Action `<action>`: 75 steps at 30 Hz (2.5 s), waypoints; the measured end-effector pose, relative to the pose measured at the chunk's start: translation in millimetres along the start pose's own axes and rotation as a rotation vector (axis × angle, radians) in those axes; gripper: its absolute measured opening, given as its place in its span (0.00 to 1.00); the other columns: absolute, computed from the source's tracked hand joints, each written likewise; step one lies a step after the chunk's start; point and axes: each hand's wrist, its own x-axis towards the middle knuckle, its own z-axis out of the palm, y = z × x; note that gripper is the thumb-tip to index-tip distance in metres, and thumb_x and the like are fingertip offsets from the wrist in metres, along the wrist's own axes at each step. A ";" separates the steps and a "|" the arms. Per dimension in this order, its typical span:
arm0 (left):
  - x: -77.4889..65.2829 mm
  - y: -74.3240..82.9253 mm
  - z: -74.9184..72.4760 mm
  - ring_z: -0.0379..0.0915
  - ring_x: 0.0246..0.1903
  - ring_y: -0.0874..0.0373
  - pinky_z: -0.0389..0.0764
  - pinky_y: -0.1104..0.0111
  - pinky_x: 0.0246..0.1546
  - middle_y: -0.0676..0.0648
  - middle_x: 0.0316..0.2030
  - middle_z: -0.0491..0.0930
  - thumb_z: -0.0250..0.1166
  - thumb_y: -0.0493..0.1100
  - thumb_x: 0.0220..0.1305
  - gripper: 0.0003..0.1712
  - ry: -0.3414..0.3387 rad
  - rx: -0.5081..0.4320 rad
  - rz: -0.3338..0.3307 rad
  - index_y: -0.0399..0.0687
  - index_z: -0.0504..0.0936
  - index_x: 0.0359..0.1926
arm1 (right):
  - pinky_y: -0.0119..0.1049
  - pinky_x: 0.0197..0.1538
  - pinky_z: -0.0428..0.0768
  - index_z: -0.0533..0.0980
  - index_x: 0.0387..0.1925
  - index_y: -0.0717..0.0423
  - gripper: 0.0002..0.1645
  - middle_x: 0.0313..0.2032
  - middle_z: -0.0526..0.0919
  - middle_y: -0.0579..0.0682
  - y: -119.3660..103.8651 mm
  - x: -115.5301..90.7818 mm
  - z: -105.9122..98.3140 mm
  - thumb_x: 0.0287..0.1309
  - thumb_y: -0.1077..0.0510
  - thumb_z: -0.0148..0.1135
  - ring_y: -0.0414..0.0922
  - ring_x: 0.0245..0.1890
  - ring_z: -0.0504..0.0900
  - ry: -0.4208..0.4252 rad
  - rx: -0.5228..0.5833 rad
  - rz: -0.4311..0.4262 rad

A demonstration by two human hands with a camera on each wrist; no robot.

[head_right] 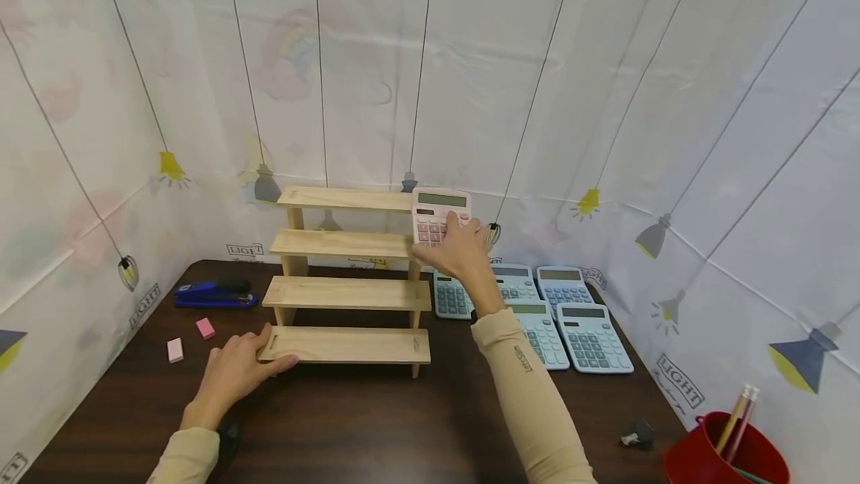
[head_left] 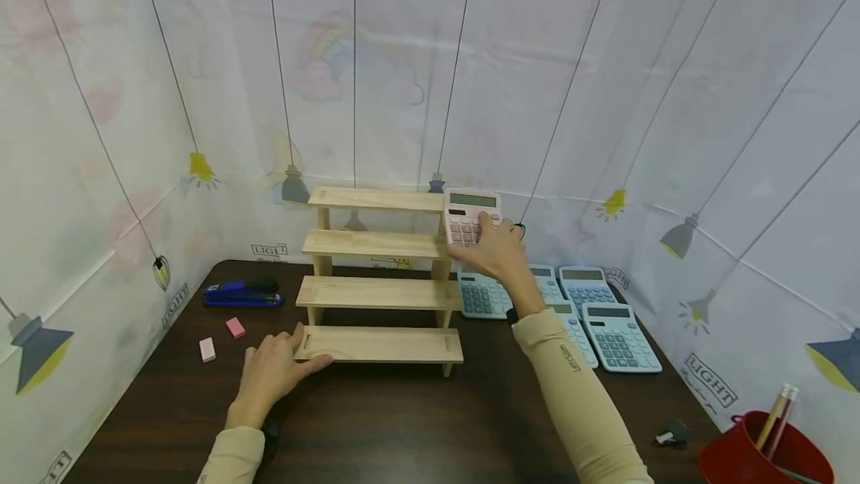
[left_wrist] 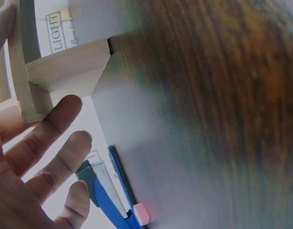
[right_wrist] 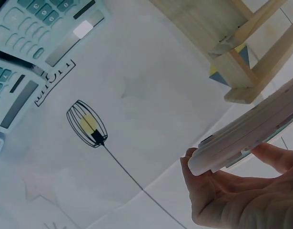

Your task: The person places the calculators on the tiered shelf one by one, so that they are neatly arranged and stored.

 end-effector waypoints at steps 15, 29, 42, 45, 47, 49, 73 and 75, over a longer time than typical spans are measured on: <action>-1.1 -0.1 -0.8 0.76 0.42 0.44 0.67 0.56 0.36 0.38 0.48 0.83 0.64 0.79 0.52 0.58 0.000 0.006 0.004 0.41 0.70 0.71 | 0.64 0.57 0.68 0.64 0.68 0.54 0.56 0.57 0.68 0.69 -22.4 44.2 -1.1 0.44 0.27 0.60 0.64 0.55 0.65 0.009 -0.010 -0.018; -0.1 0.1 -0.1 0.75 0.41 0.45 0.67 0.57 0.35 0.39 0.48 0.84 0.63 0.80 0.51 0.59 -0.007 0.011 -0.001 0.42 0.70 0.71 | 0.69 0.69 0.59 0.61 0.73 0.55 0.64 0.69 0.59 0.74 -34.7 61.5 4.4 0.45 0.17 0.59 0.71 0.69 0.59 -0.046 -0.015 -0.058; 3.1 -2.6 2.8 0.76 0.45 0.42 0.67 0.55 0.37 0.37 0.49 0.83 0.64 0.79 0.52 0.59 0.001 -0.007 0.004 0.41 0.69 0.71 | 0.74 0.67 0.63 0.55 0.78 0.48 0.67 0.78 0.39 0.67 -38.7 63.7 16.3 0.45 0.19 0.63 0.70 0.77 0.42 -0.070 0.119 -0.125; 2.8 -3.0 3.0 0.76 0.45 0.42 0.67 0.55 0.37 0.38 0.49 0.83 0.64 0.79 0.52 0.58 0.003 -0.009 0.003 0.42 0.70 0.71 | 0.72 0.68 0.61 0.55 0.78 0.47 0.67 0.78 0.40 0.67 -43.9 65.3 21.6 0.46 0.19 0.63 0.68 0.76 0.44 -0.051 0.114 -0.136; 2.7 -3.0 3.1 0.76 0.45 0.42 0.67 0.55 0.37 0.38 0.48 0.83 0.64 0.78 0.52 0.58 0.008 -0.010 0.004 0.41 0.70 0.71 | 0.69 0.70 0.60 0.55 0.78 0.48 0.67 0.77 0.42 0.67 -49.4 66.3 25.2 0.46 0.19 0.62 0.67 0.75 0.46 -0.040 0.112 -0.147; 2.3 -3.0 3.1 0.76 0.45 0.42 0.67 0.56 0.37 0.39 0.47 0.83 0.65 0.78 0.52 0.58 0.014 -0.011 0.004 0.41 0.70 0.71 | 0.67 0.72 0.59 0.55 0.78 0.48 0.67 0.77 0.43 0.67 -56.3 67.0 29.0 0.46 0.18 0.62 0.66 0.75 0.46 -0.036 0.113 -0.153; 3.5 -6.7 5.9 0.78 0.46 0.41 0.66 0.57 0.35 0.39 0.49 0.84 0.63 0.81 0.50 0.60 -0.002 0.000 0.005 0.42 0.70 0.71 | 0.60 0.75 0.59 0.57 0.77 0.49 0.66 0.76 0.47 0.68 -142.4 69.0 60.2 0.48 0.13 0.54 0.66 0.76 0.49 -0.037 0.026 -0.178; 3.2 -6.3 5.5 0.78 0.46 0.41 0.66 0.58 0.35 0.39 0.49 0.84 0.62 0.81 0.50 0.60 -0.005 0.003 0.005 0.42 0.70 0.71 | 0.59 0.75 0.60 0.58 0.77 0.49 0.66 0.76 0.48 0.68 -146.7 70.5 61.5 0.47 0.14 0.54 0.65 0.75 0.51 -0.036 0.032 -0.181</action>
